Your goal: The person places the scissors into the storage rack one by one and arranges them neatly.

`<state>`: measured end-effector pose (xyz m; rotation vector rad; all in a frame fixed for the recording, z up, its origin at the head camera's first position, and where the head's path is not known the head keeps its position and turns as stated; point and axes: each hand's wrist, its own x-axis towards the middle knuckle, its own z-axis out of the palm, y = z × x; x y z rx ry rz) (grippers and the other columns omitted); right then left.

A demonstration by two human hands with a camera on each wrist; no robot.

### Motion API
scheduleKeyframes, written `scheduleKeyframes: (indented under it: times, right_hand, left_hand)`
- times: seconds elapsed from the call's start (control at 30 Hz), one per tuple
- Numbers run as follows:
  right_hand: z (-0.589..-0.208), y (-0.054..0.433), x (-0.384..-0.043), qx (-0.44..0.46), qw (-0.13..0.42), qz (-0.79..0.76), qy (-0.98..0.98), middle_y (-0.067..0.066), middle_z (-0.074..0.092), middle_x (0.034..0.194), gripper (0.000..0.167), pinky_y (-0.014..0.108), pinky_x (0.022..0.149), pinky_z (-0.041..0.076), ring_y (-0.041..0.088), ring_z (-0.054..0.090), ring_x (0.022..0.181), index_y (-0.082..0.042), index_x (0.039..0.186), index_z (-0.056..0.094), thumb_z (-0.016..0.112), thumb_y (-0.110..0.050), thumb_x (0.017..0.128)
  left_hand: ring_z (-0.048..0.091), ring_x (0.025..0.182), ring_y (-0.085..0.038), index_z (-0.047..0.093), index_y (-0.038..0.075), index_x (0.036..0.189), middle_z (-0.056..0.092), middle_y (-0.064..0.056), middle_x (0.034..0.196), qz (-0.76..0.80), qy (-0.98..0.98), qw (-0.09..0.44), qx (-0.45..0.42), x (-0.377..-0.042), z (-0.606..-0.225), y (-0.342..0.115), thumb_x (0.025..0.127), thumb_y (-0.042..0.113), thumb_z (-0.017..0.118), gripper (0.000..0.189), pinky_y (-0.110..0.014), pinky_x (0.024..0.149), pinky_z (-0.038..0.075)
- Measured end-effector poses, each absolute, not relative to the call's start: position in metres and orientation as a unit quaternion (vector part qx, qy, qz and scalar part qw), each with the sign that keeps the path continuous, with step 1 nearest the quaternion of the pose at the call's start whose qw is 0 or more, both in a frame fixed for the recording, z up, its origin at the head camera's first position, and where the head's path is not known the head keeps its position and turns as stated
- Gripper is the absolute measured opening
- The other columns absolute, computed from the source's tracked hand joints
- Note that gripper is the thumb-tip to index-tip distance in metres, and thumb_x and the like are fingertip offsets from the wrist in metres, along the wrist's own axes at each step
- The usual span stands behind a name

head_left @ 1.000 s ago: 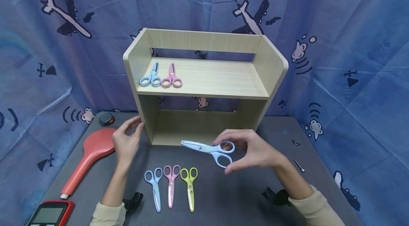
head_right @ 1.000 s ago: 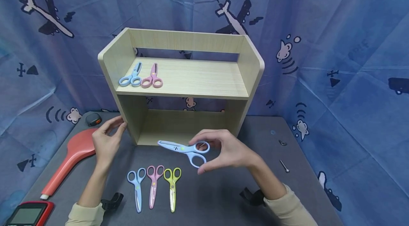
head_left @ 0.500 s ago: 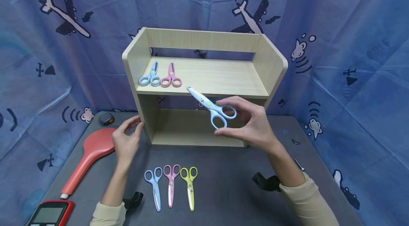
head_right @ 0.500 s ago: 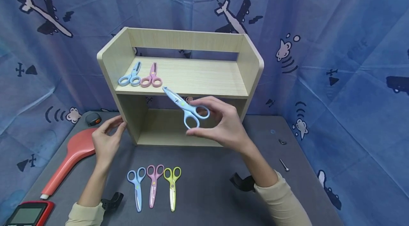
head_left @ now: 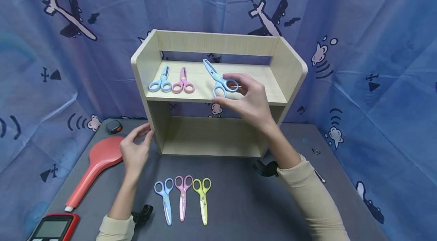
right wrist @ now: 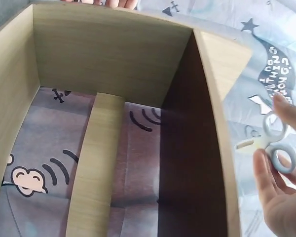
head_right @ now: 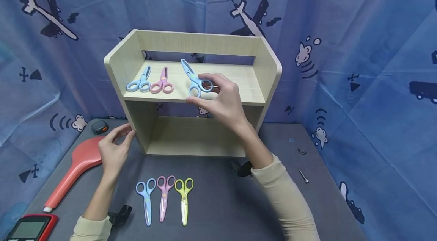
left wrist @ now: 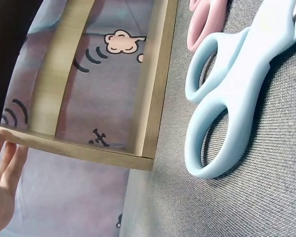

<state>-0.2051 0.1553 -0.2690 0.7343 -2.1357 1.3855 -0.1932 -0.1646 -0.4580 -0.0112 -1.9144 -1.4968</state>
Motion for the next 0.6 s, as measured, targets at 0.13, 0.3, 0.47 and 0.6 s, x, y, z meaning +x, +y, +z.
scheduleKeyframes:
  times: [0.13,0.3,0.47,0.6]
  right_hand:
    - [-0.267,0.142,-0.223,0.243,0.254,0.481,-0.803,0.019,0.077,0.114,0.062,0.028,0.092,0.064,0.022,0.071,0.097,0.003,0.126,0.076,0.102,-0.009,0.072]
    - [-0.264,0.129,-0.24,0.209,0.254,0.433,-0.839,0.018,0.079,0.112,0.063,0.04,0.088,0.066,0.026,0.076,0.095,0.001,0.125,0.077,0.103,-0.02,0.072]
    - [-0.263,0.119,-0.25,0.183,0.238,0.4,-0.866,0.019,0.08,0.113,0.063,0.04,0.083,0.064,0.028,0.077,0.095,0.002,0.125,0.077,0.102,-0.027,0.075]
    - [-0.264,0.112,-0.253,0.17,0.232,0.376,-0.881,0.018,0.08,0.111,0.064,0.039,0.081,0.062,0.028,0.075,0.093,0.001,0.124,0.078,0.102,-0.031,0.075]
  left_hand:
    - [0.068,0.092,0.016,0.082,0.003,0.12,0.083,-0.022,0.11,-0.576,-0.74,0.348,0.001,-0.194,-0.458,-0.164,0.093,-0.004,0.081,0.027,-0.001,0.079,0.053]
    - [0.071,0.093,0.013,0.082,0.003,0.119,0.083,-0.02,0.109,-0.582,-0.738,0.343,-0.002,-0.193,-0.457,-0.165,0.094,-0.001,0.082,0.026,-0.003,0.079,0.055]
    - [0.072,0.092,0.011,0.083,0.003,0.118,0.083,-0.02,0.108,-0.587,-0.733,0.343,-0.006,-0.193,-0.458,-0.165,0.094,-0.001,0.082,0.024,-0.003,0.079,0.056]
    - [0.071,0.093,0.012,0.083,0.003,0.118,0.083,-0.02,0.109,-0.582,-0.735,0.346,-0.007,-0.193,-0.458,-0.165,0.094,-0.001,0.082,0.025,-0.003,0.079,0.055]
